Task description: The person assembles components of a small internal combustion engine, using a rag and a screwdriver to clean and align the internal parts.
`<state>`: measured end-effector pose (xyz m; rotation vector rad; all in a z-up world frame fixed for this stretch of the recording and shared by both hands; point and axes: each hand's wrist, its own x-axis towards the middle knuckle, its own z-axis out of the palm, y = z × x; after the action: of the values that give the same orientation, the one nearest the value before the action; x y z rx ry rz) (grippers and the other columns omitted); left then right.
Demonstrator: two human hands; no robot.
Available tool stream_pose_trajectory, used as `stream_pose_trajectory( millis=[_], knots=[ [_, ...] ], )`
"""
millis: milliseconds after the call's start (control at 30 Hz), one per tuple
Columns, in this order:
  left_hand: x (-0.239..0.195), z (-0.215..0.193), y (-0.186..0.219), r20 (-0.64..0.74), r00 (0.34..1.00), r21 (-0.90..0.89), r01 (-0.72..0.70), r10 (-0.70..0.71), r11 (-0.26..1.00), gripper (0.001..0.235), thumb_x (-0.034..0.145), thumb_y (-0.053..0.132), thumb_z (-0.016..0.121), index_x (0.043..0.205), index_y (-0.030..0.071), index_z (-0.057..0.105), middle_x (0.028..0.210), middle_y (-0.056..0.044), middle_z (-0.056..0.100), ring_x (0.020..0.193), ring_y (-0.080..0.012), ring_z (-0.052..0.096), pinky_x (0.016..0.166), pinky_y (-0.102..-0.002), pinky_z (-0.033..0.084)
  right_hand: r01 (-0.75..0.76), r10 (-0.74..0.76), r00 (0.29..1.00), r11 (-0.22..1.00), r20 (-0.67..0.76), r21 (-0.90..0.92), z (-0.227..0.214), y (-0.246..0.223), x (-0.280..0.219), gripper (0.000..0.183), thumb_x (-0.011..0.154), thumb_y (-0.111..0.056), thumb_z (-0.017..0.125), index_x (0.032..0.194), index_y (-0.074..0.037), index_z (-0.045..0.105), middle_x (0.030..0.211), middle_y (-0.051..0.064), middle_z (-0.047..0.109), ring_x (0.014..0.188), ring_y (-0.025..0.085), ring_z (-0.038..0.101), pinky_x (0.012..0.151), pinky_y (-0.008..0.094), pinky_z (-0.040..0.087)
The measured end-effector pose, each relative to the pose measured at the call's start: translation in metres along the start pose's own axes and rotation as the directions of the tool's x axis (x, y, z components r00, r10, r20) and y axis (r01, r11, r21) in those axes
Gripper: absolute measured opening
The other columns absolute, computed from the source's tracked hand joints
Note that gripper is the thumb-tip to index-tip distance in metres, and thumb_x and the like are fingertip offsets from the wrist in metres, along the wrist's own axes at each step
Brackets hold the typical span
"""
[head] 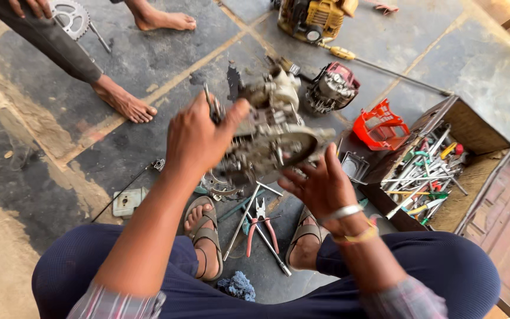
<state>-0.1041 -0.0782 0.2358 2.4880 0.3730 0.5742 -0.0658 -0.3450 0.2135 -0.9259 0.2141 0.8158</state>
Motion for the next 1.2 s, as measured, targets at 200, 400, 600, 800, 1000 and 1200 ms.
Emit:
stream_pose_trajectory(
  millis=[200,400,600,800,1000,1200],
  knots=[
    [-0.052,-0.01,0.024,0.234,0.967,-0.081,0.121,-0.1,0.989,0.09,0.092,0.078,0.051,0.117,-0.009,0.057,0.109,-0.032,0.068,0.1,-0.043,0.07,0.083,-0.051,0.056,-0.136,0.138,0.99,0.987,0.018,-0.08,-0.016,-0.012,-0.062,0.071,0.093,-0.062,0.047,0.147,-0.016,0.046,0.139,0.015,0.059,0.123,0.033,0.06,0.101,0.046,0.048],
    [-0.063,-0.018,0.031,0.269,0.947,-0.146,0.223,-0.178,0.964,0.06,0.09,0.064,0.06,0.093,0.004,0.065,0.084,-0.02,0.071,0.085,-0.0394,0.071,0.076,-0.051,0.054,-0.18,0.179,0.983,0.984,0.028,0.008,-0.028,0.011,-0.074,0.067,0.101,-0.062,0.044,0.143,-0.01,0.051,0.131,0.019,0.064,0.113,0.033,0.062,0.095,0.044,0.051],
    [-0.061,-0.02,0.027,0.307,0.926,-0.201,0.287,-0.218,0.937,0.056,0.086,0.06,0.068,0.088,0.004,0.063,0.076,-0.016,0.07,0.078,-0.0368,0.071,0.071,-0.05,0.054,-0.144,0.147,0.988,0.988,0.057,-0.052,-0.035,0.012,-0.074,0.067,0.099,-0.064,0.035,0.142,-0.015,0.05,0.135,0.016,0.062,0.119,0.033,0.062,0.095,0.046,0.051],
    [-0.066,-0.013,0.016,0.246,0.958,-0.249,0.21,-0.148,0.945,0.05,0.088,0.056,0.07,0.089,0.006,0.064,0.076,-0.016,0.071,0.075,-0.0353,0.071,0.07,-0.048,0.054,-0.124,0.137,0.979,0.988,0.152,-0.092,-0.042,0.015,-0.068,0.076,0.1,-0.066,0.034,0.148,-0.008,0.046,0.139,0.02,0.06,0.118,0.034,0.062,0.098,0.048,0.05],
    [-0.063,-0.012,0.019,0.358,0.91,-0.181,0.288,-0.209,0.94,0.06,0.083,0.065,0.066,0.088,0.005,0.064,0.071,-0.015,0.068,0.07,-0.0301,0.073,0.066,-0.044,0.057,-0.157,0.161,0.986,0.984,0.046,-0.086,-0.048,0.021,-0.061,0.08,0.096,-0.068,0.032,0.149,-0.01,0.042,0.136,0.023,0.059,0.118,0.038,0.063,0.099,0.052,0.049],
    [-0.066,-0.007,0.02,0.458,0.87,-0.181,0.294,-0.184,0.939,0.072,0.09,0.073,0.049,0.102,0.004,0.063,0.086,-0.013,0.067,0.083,-0.0277,0.071,0.074,-0.045,0.056,-0.238,0.239,0.971,0.97,-0.019,0.041,-0.057,0.024,-0.055,0.103,0.088,-0.082,0.027,0.145,0.001,0.045,0.136,0.022,0.061,0.12,0.038,0.061,0.104,0.05,0.046]
  ],
)
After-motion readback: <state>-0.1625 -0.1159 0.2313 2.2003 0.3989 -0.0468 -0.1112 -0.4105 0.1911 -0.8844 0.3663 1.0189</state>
